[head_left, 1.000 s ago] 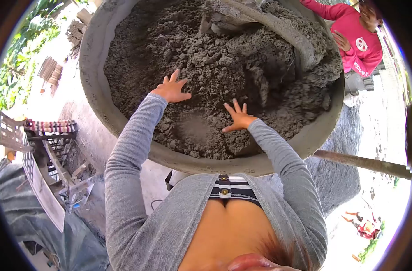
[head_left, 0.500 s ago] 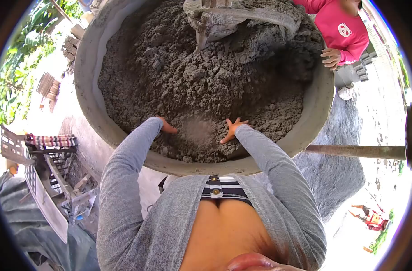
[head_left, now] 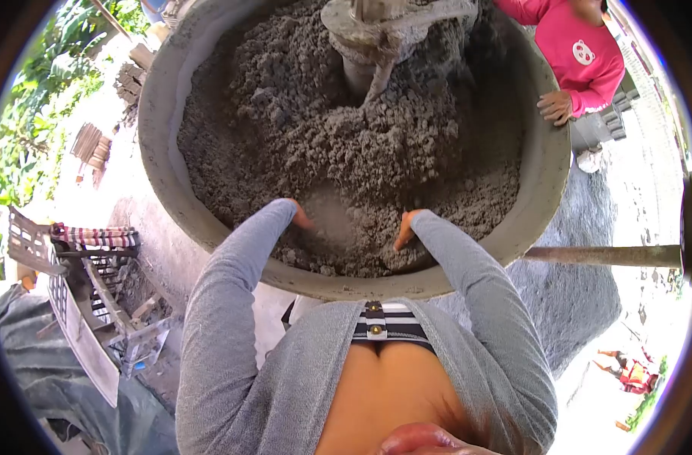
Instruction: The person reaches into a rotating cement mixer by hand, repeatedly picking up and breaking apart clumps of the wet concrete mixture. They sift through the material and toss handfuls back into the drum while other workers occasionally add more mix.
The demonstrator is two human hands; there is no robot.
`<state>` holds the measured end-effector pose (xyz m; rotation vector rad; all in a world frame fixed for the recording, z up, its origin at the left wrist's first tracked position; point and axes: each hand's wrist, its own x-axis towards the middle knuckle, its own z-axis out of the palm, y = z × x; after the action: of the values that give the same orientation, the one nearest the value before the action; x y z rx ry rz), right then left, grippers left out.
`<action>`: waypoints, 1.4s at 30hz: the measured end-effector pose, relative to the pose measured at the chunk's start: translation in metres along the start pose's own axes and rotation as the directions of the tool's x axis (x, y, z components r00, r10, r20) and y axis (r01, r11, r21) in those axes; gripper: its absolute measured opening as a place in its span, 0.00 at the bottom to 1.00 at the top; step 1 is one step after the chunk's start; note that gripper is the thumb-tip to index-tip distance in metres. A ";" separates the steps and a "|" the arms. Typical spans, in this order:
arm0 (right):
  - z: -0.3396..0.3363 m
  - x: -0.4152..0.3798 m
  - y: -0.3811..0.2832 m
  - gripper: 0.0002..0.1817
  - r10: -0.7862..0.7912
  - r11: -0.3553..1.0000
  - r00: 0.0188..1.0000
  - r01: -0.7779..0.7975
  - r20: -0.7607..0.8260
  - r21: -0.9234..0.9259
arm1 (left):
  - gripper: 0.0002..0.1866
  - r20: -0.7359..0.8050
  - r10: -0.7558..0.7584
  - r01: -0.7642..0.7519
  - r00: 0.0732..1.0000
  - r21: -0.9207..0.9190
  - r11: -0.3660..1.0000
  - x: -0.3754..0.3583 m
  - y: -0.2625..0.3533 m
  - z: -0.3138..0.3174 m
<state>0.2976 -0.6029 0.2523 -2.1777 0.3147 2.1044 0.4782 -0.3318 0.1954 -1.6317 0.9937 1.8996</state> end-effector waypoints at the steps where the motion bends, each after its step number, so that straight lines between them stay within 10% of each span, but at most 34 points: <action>1: 0.001 -0.002 0.000 0.75 -0.011 0.999 1.000 0.011 0.018 -0.033 | 0.39 0.003 0.025 -0.025 1.000 -0.052 0.998 0.005 -0.001 0.003; 5: 0.006 -0.002 0.006 0.62 -0.038 0.996 0.999 0.035 -0.039 -0.077 | 0.42 -0.117 0.014 -0.022 0.993 -0.073 0.997 -0.074 0.040 0.011; 12: 0.015 0.000 -0.007 0.66 -0.056 0.995 0.998 0.057 0.010 -0.076 | 0.37 -0.309 0.022 -0.090 0.951 -0.210 0.974 -0.062 0.061 0.018; 13: 0.019 0.000 -0.010 0.74 -0.043 0.990 0.999 0.039 -0.023 -0.134 | 0.34 -0.229 0.264 -0.148 0.937 0.424 0.894 -0.069 0.072 0.019; 14: 0.018 -0.010 -0.011 0.79 -0.037 0.989 0.998 0.029 -0.051 -0.147 | 0.32 -0.163 0.364 -0.199 0.917 0.604 0.772 -0.077 0.079 0.020; 19: 0.026 0.002 0.002 0.76 0.012 1.000 0.994 -0.013 -0.111 -0.006 | 0.24 -0.069 0.488 -0.233 0.870 0.815 0.531 -0.095 0.078 0.028; 23: 0.020 0.010 0.013 0.70 0.001 0.997 0.993 0.007 -0.117 0.071 | 0.31 -0.327 0.292 -0.310 0.899 -0.003 0.951 -0.054 0.041 -0.014; 25: 0.017 0.014 0.018 0.66 -0.032 0.996 0.991 0.043 -0.133 0.081 | 0.36 -0.323 0.093 -0.271 0.942 -0.564 0.780 -0.037 0.034 -0.022; 29: 0.006 0.003 0.015 0.60 -0.069 0.964 0.992 0.094 -0.110 0.248 | 0.35 -0.508 0.115 -0.393 0.853 -0.483 0.782 -0.090 0.056 -0.024; 34: -0.017 -0.062 0.003 0.50 -0.337 0.444 0.918 0.351 -0.210 0.824 | 0.32 -0.514 0.057 -0.292 0.856 -0.390 0.873 -0.118 0.060 -0.025; 39: -0.030 -0.081 -0.002 0.22 -0.460 0.202 0.734 0.634 -0.499 0.747 | 0.34 -0.582 0.072 -0.333 0.810 -0.354 0.874 -0.102 0.046 -0.033; 42: -0.032 -0.082 -0.006 0.23 -0.446 0.237 0.738 0.643 -0.507 0.728 | 0.33 -0.624 0.049 -0.339 0.780 -0.355 0.871 -0.106 0.044 -0.034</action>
<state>0.3278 -0.5967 0.3345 -1.4542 0.4296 0.9151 0.4896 -0.3732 0.3076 -2.6193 1.0319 1.8715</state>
